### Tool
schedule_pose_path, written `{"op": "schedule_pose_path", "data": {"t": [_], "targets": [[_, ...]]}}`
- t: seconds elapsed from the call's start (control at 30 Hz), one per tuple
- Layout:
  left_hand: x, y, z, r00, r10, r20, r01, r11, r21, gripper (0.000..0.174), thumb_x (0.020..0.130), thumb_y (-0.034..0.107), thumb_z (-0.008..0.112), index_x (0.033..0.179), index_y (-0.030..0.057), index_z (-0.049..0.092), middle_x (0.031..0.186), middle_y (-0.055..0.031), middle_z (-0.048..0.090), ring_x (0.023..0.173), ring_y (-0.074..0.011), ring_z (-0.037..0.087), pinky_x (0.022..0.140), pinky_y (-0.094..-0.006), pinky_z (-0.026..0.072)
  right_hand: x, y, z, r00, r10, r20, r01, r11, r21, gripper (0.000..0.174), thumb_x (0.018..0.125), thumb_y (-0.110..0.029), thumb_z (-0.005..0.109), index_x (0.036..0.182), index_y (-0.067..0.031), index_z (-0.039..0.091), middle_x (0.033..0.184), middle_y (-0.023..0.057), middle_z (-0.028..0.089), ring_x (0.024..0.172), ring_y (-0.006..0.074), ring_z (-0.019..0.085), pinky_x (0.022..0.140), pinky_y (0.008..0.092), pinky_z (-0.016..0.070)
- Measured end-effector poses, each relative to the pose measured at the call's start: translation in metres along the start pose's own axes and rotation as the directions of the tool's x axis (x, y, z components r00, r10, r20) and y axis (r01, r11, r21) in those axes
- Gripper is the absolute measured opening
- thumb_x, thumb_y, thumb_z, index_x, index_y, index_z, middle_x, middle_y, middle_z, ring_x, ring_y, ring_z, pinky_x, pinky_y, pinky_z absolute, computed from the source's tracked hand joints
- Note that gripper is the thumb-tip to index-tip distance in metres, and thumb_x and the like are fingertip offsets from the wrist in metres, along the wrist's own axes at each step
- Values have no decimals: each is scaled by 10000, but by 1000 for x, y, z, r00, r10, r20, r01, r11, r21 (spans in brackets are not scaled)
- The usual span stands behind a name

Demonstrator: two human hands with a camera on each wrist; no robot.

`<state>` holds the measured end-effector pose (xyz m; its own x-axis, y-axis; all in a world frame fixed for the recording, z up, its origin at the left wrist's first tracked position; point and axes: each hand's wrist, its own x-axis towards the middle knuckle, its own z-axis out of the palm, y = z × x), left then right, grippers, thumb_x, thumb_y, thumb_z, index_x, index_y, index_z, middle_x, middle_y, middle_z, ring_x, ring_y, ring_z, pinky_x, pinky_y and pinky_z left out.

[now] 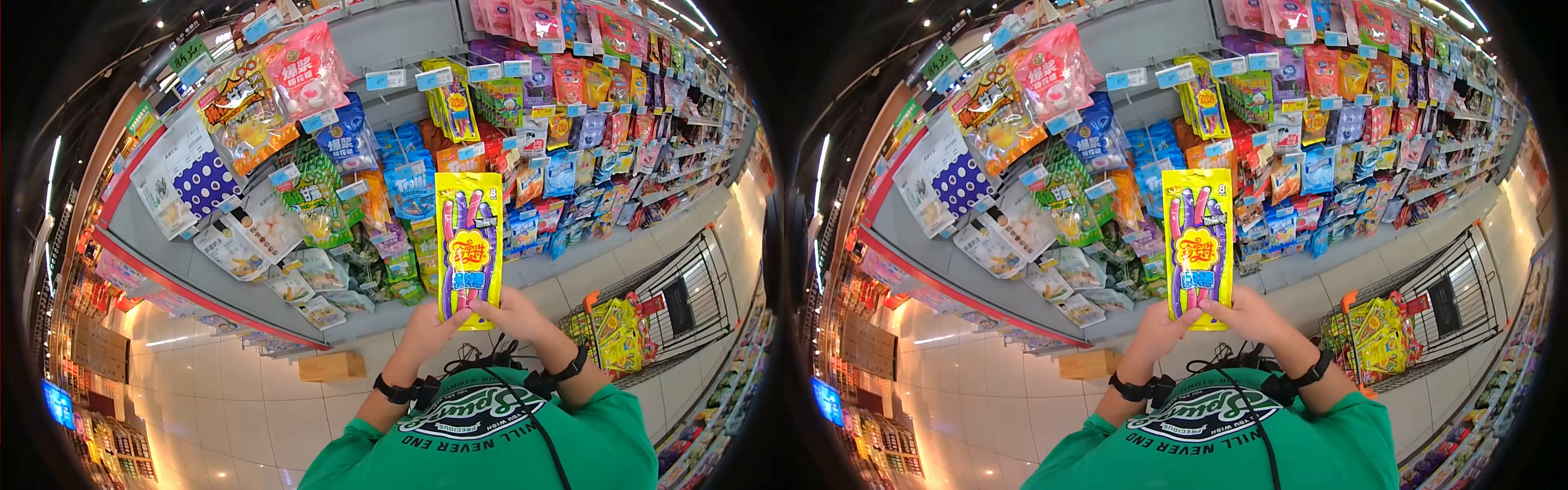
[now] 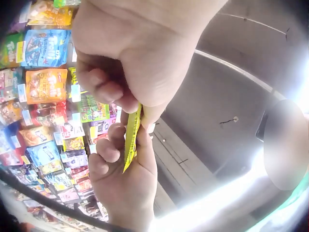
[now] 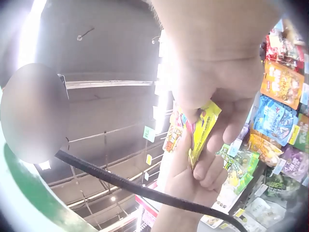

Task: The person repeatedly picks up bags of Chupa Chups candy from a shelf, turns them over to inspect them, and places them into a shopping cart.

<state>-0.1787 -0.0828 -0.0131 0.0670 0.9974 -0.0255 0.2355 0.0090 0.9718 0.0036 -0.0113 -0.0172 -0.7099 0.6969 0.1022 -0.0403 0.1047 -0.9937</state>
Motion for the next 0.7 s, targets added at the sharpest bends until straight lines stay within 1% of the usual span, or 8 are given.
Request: {"op": "schedule_pose_path", "data": {"t": [0.07,0.2,0.3,0.43,0.57,0.63,0.67,0.7], "targets": [[11,-7,6,998,5,-62,-8,999,-35,242,915,282,576,938,44,613,644,11,534,542,-61,485,482,-233,397,4,-4,-8,988,152,-24,-140,955,263,276,923,-248,567,1125,-61,554,916,37,629,762,98,592,574,243,494],[35,-20,6,995,-30,-93,28,999,-17,262,928,286,547,836,43,576,614,13,509,545,-70,478,498,-235,388,25,-1,-38,968,202,-147,-155,946,283,267,934,-274,545,1105,-69,536,845,30,613,664,98,582,470,222,459],[59,-21,2,993,48,-103,-26,977,210,284,930,273,536,773,37,533,601,6,501,550,-78,481,508,-237,379,53,9,-71,949,147,-279,-82,970,231,254,939,-298,531,1044,-67,535,728,3,563,502,68,469,411,223,382],[102,-26,3,984,60,-168,-26,980,197,237,925,228,536,813,21,558,616,-5,528,562,-79,492,517,-234,388,98,26,-127,969,65,-237,16,946,325,232,935,-287,539,1028,-75,546,684,-13,541,467,56,425,395,218,326],[144,-22,3,955,-40,-293,69,994,88,179,915,193,552,875,21,587,627,-9,536,576,-81,489,540,-236,398,142,31,-174,968,105,-226,-28,947,320,234,937,-284,537,1030,-70,546,665,-25,527,446,55,400,378,214,301],[162,-22,4,943,-38,-329,72,993,91,160,914,176,554,895,20,588,630,-7,538,580,-77,490,541,-233,399,161,37,-199,984,150,-93,-118,953,280,266,932,-275,548,1066,-45,541,764,-2,584,564,71,502,477,227,407],[170,-23,5,937,-27,-349,62,994,91,144,913,159,556,915,19,588,633,-6,540,585,-72,492,543,-230,401,168,37,-206,985,155,-78,-126,948,292,266,932,-275,548,1066,-45,541,764,-2,584,564,71,502,477,227,407],[178,-24,7,932,-39,-360,78,992,94,144,913,159,556,915,19,588,633,-6,540,585,-72,492,543,-230,401,176,34,-211,990,116,-79,-86,947,309,283,932,-263,549,1093,-31,534,845,14,603,671,81,535,576,244,442]]}}
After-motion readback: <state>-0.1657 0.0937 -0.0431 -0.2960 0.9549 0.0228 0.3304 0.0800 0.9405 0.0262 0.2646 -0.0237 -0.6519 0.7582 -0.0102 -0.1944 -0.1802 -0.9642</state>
